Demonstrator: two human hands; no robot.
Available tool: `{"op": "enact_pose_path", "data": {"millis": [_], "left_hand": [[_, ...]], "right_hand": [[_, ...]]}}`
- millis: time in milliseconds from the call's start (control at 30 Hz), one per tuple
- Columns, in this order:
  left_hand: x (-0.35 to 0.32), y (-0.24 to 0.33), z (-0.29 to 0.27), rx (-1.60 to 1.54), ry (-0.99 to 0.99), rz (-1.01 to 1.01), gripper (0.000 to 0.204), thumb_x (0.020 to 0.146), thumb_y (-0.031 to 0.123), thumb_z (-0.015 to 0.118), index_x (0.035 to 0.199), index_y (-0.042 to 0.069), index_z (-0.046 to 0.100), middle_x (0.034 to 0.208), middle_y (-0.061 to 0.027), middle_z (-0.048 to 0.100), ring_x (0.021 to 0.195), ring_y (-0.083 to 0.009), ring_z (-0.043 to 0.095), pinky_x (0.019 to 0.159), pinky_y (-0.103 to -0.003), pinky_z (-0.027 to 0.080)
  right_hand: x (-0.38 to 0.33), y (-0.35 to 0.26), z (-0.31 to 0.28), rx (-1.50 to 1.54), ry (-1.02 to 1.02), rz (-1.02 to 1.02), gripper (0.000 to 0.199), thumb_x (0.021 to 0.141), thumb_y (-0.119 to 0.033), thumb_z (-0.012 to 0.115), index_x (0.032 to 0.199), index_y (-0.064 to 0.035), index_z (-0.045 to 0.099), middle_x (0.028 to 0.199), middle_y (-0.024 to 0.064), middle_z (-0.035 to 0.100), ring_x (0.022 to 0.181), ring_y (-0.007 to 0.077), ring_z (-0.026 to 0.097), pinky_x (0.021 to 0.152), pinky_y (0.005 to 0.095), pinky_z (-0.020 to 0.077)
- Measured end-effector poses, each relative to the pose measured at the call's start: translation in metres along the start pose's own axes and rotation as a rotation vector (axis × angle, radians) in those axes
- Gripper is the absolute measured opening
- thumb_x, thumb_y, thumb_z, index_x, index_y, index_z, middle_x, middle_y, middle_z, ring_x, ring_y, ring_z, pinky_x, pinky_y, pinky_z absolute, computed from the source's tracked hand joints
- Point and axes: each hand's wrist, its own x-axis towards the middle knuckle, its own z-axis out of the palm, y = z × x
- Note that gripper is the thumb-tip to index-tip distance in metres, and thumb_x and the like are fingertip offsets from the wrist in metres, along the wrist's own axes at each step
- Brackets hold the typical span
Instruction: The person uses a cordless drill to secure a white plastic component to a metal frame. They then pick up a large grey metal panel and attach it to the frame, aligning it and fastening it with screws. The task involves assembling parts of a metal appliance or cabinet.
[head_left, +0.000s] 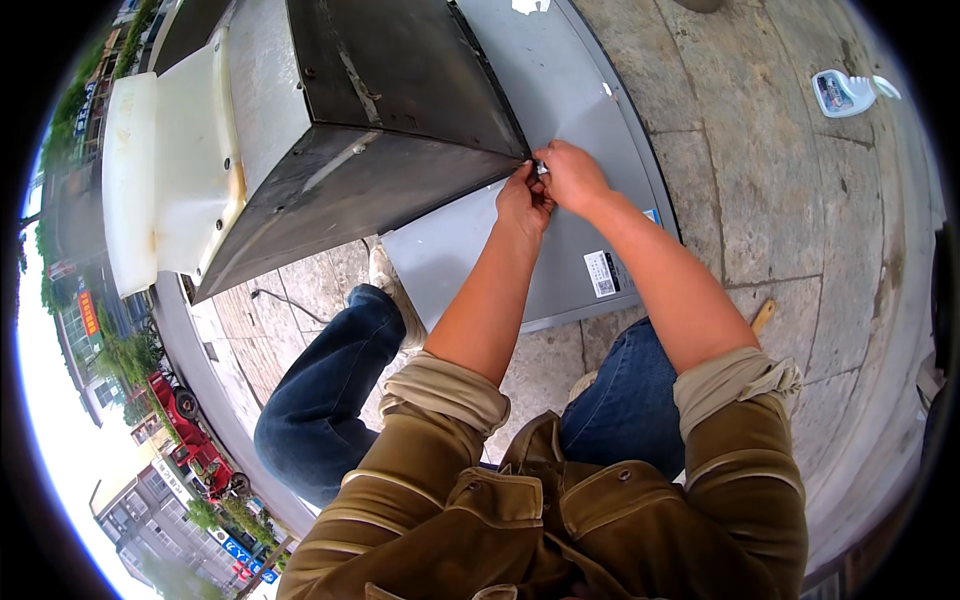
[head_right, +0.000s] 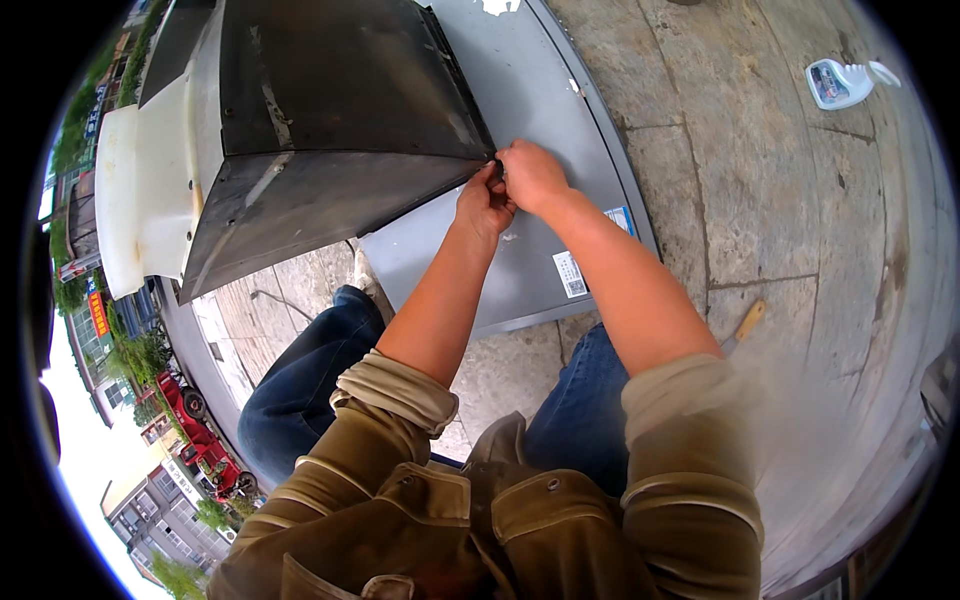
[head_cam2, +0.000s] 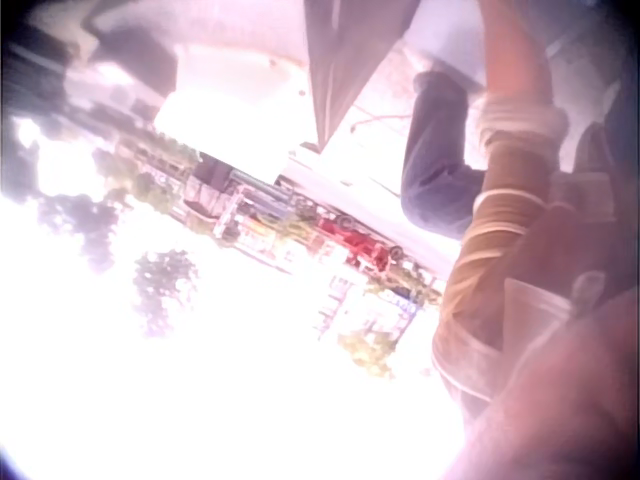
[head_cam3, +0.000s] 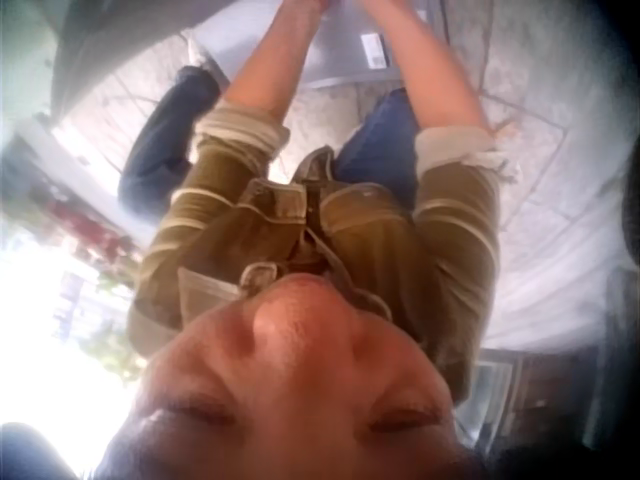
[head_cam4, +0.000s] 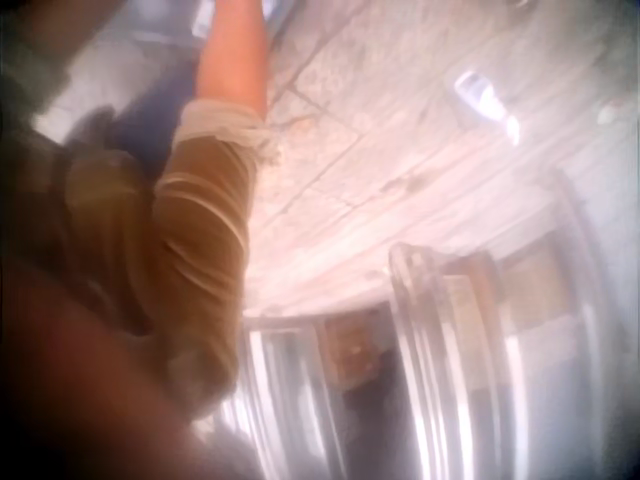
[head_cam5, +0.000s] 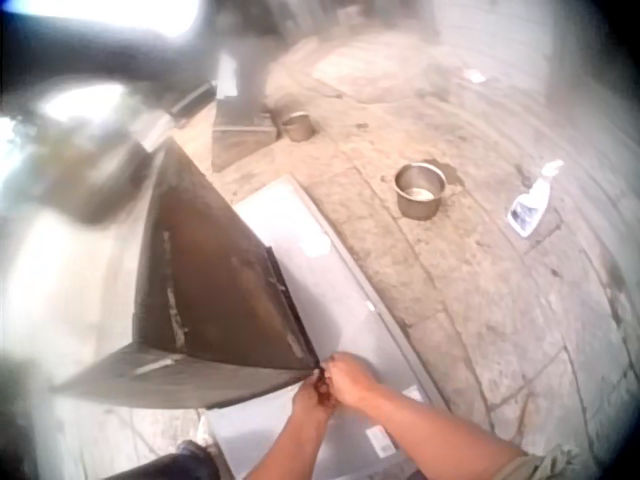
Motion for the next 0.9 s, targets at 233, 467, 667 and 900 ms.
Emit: {"op": "enact_pose_path", "data": {"millis": [233, 467, 667, 900], "left_hand": [[0.003, 0.013, -0.018, -0.163, -0.176, -0.145, 0.021, 0.088, 0.012, 0.044, 0.068, 0.012, 0.04, 0.052, 0.0061, 0.029, 0.041, -0.007, 0.025, 0.043, -0.022, 0.029], [0.011, 0.01, -0.034, -0.249, -0.296, -0.214, 0.018, 0.092, 0.014, 0.046, 0.074, 0.008, 0.047, 0.053, 0.0065, 0.03, 0.042, -0.0057, 0.026, 0.045, -0.02, 0.032], [-0.004, 0.007, -0.047, -0.105, -0.31, -0.088, 0.012, 0.093, 0.015, 0.048, 0.093, 0.006, 0.057, 0.058, 0.0074, 0.036, 0.049, -0.0044, 0.033, 0.05, -0.019, 0.036], [-0.008, -0.016, -0.042, 0.568, -0.137, 0.516, 0.022, 0.086, 0.004, 0.058, 0.108, 0.001, 0.059, 0.076, 0.002, 0.054, 0.062, -0.0076, 0.048, 0.057, -0.021, 0.041]], "right_hand": [[-0.001, 0.002, 0.006, -0.038, 0.075, -0.099, 0.024, 0.076, -0.004, 0.06, 0.1, -0.0041, 0.064, 0.097, 0.0131, 0.058, 0.089, 0.0326, 0.058, 0.076, 0.0411, 0.0479], [0.008, 0.009, 0.009, -0.012, 0.109, -0.199, 0.018, 0.074, -0.004, 0.062, 0.092, -0.0031, 0.063, 0.096, 0.0095, 0.058, 0.088, 0.0321, 0.057, 0.074, 0.0403, 0.0481], [0.009, 0.002, 0.015, -0.087, 0.181, -0.212, 0.011, 0.073, -0.005, 0.063, 0.083, -0.0028, 0.061, 0.09, 0.0096, 0.06, 0.084, 0.032, 0.058, 0.071, 0.0403, 0.0483], [0.013, 0.002, 0.011, 0.126, 0.124, -0.025, 0.012, 0.073, -0.008, 0.063, 0.084, -0.0037, 0.061, 0.074, 0.0113, 0.063, 0.071, 0.0297, 0.061, 0.065, 0.0371, 0.0484]]}}
